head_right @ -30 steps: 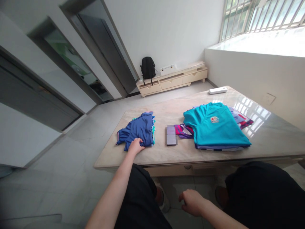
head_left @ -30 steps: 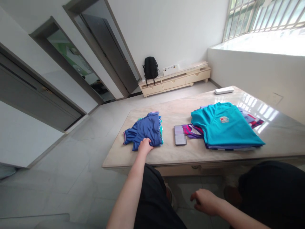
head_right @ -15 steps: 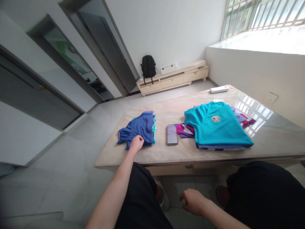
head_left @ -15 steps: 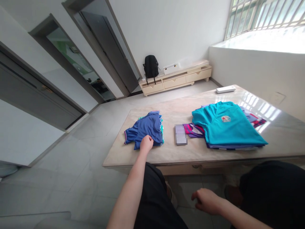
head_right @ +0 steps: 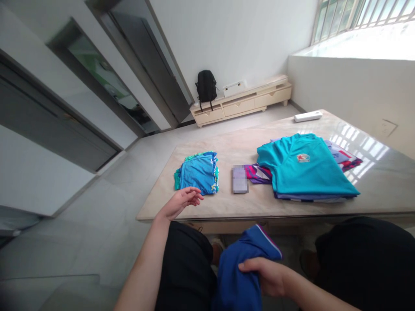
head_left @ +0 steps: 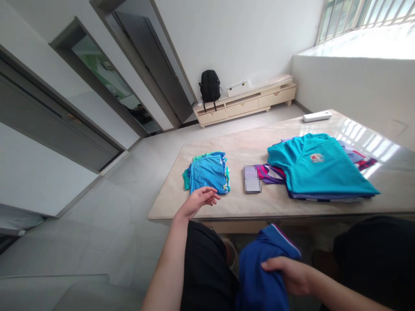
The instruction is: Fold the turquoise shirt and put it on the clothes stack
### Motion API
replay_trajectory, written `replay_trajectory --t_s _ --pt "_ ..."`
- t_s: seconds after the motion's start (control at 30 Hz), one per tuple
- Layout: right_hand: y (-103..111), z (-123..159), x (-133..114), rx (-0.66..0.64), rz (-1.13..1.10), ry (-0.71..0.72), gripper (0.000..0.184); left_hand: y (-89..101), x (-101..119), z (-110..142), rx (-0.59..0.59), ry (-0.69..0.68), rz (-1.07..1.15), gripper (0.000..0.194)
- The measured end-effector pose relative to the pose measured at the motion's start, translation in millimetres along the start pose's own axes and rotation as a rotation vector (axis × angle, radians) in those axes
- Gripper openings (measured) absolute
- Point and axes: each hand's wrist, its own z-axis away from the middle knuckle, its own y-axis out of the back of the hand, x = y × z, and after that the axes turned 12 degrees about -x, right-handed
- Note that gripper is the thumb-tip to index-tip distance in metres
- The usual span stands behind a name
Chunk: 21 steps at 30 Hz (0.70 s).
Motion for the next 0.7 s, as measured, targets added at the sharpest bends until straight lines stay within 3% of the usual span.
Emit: replay_trajectory --t_s 0.1,0.27,0.37,0.43,0.5,0.57,0.63,0.67,0.7 --pt "-4 -10 17 0.205 0.042 0.002 0.028 7.1 -7 -11 0.098 0.019 -0.026 0.051" --pt "3 -19 12 0.338 0.161 0.069 0.029 13.5 -13 -18 0.132 0.014 -0.051 0.053" --pt "16 -16 2 0.454 0.29 0.177 0.038 2.0 -12 -23 0.1 0.01 -0.093 0.053" --pt "20 -9 -4 0.537 0.383 0.255 0.042 -16.7 -10 -25 0.056 0.004 -0.12 0.054" --pt "14 3 -9 0.519 0.549 0.286 0.043 -44.7 -10 -21 -0.041 0.012 -0.14 0.054" --pt "-1 16 -14 0.333 0.883 0.28 0.04 -79.6 -10 -10 -0.228 0.013 -0.2 0.053" --pt "-17 25 -15 0.123 1.213 0.311 0.036 -116.8 -13 5 -0.431 -0.083 -0.323 0.063" --pt "-22 27 -14 0.069 1.303 0.345 0.034 -134.7 -15 13 -0.464 -0.136 -0.346 0.059" --pt "-24 27 -12 0.082 1.31 0.392 0.032 -151.5 -18 21 -0.44 -0.18 -0.345 0.043"
